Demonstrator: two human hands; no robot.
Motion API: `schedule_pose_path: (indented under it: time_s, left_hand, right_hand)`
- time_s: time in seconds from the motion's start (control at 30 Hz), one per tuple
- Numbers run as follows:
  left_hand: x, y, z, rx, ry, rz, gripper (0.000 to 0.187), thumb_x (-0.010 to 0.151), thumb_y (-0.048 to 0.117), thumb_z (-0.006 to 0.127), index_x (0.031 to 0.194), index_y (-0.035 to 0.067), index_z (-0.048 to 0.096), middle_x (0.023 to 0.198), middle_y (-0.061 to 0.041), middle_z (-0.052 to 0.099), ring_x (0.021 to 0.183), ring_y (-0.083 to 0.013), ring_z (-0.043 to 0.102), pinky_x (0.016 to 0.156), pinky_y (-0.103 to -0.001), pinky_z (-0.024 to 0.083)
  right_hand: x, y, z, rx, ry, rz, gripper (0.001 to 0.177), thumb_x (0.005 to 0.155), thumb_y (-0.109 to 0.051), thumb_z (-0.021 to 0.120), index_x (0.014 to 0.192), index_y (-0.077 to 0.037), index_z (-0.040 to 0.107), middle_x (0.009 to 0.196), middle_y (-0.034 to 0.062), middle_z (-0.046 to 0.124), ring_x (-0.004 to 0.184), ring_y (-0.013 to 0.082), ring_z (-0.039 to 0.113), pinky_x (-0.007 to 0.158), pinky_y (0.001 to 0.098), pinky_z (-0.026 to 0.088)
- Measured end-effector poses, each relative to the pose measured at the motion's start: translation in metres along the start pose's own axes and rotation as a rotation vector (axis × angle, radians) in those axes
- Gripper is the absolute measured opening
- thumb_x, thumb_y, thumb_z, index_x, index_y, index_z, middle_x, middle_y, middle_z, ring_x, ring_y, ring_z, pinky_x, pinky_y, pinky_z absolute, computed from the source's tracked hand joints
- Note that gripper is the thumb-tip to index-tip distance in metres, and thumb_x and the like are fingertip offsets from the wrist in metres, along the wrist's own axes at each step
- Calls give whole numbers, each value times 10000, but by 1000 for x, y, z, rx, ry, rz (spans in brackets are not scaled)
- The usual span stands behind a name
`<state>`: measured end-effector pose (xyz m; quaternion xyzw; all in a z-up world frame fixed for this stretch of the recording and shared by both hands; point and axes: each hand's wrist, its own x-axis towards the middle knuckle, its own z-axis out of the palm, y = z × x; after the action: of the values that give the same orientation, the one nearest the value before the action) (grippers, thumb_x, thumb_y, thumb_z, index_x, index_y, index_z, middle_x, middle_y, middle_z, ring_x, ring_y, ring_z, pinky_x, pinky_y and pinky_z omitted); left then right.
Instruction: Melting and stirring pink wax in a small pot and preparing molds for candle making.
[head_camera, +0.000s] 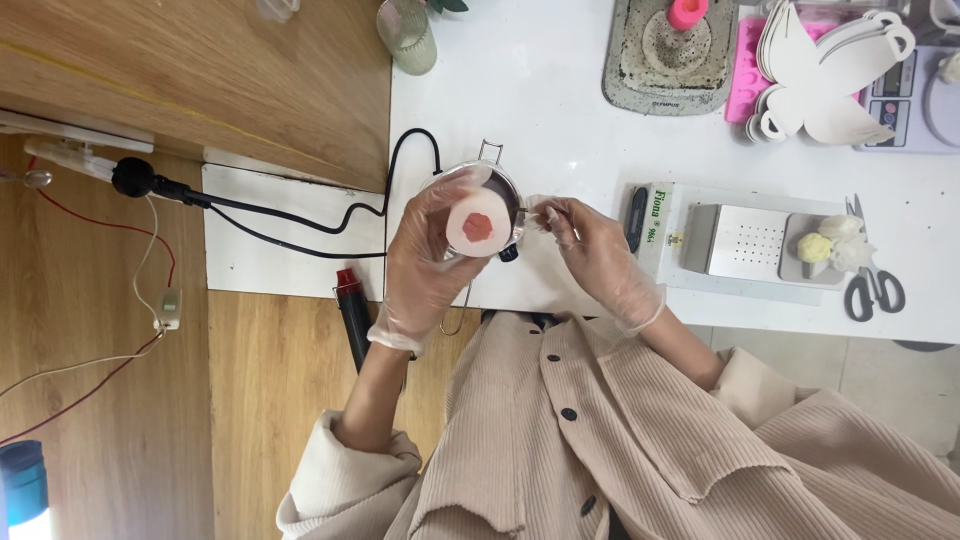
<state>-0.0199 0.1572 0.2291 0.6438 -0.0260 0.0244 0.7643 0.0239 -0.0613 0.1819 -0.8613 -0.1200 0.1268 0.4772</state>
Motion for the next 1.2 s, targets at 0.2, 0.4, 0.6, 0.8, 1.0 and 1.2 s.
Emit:
schedule_pose_path:
  time_s: [0.2, 0.4, 0.6, 0.8, 1.0, 1.2]
  left_hand:
    - [-14, 9, 5, 190, 90, -39, 627, 858, -87, 790, 1401, 45, 506, 1469, -122, 576, 1294, -204, 642, 1084, -343, 591]
    - [-25, 12, 2, 408, 102, 98, 765, 822, -63, 825, 1493, 74, 484, 1470, -117, 534, 1339, -215, 605, 1064, -339, 558]
    - [-37, 0, -8, 411, 184, 67, 681, 778, -39, 848, 1399, 86, 600, 1384, -93, 524, 1288, -220, 618, 1048, -331, 558]
    - [-29, -25, -25, 571, 250, 15, 659, 806, -8, 851, 1402, 80, 583, 1424, -99, 611, 1295, -230, 630, 1002, -333, 554]
    - [-19, -42, -26, 515, 211, 36, 626, 778, -13, 847, 1345, 60, 590, 1389, -110, 637, 1244, -239, 663, 979, -320, 609]
    - [-14, -46, -23, 599, 159, 52, 617, 764, -60, 821, 1318, 72, 584, 1324, -98, 640, 1240, -245, 659, 1006, -330, 591]
  right_hand:
    - [-2, -3, 6, -20, -15, -48, 247, 1064, -154, 550, 1204, 24, 650, 1062, 161, 757, 982, 243, 764, 840, 345, 613]
    - [-3, -9, 8, -45, -20, -75, 244, 1066, -144, 547, 1209, 23, 653, 1054, 164, 758, 976, 244, 766, 834, 347, 608]
    - [-3, -8, 7, -83, -1, -144, 244, 1064, -124, 542, 1200, 47, 650, 1082, 185, 746, 1004, 259, 757, 834, 351, 602]
    - [-21, -22, -7, 112, 203, -347, 256, 1159, -165, 434, 1227, 11, 608, 1161, 131, 736, 1037, 220, 760, 942, 332, 648]
    - [-22, -33, -7, -68, 182, -441, 168, 1074, -127, 517, 1082, 2, 625, 1053, 108, 790, 857, 170, 760, 736, 312, 615]
    - [-14, -72, 1, -426, 51, -842, 360, 925, -21, 700, 1267, 70, 636, 1096, 174, 716, 1015, 304, 705, 863, 412, 601]
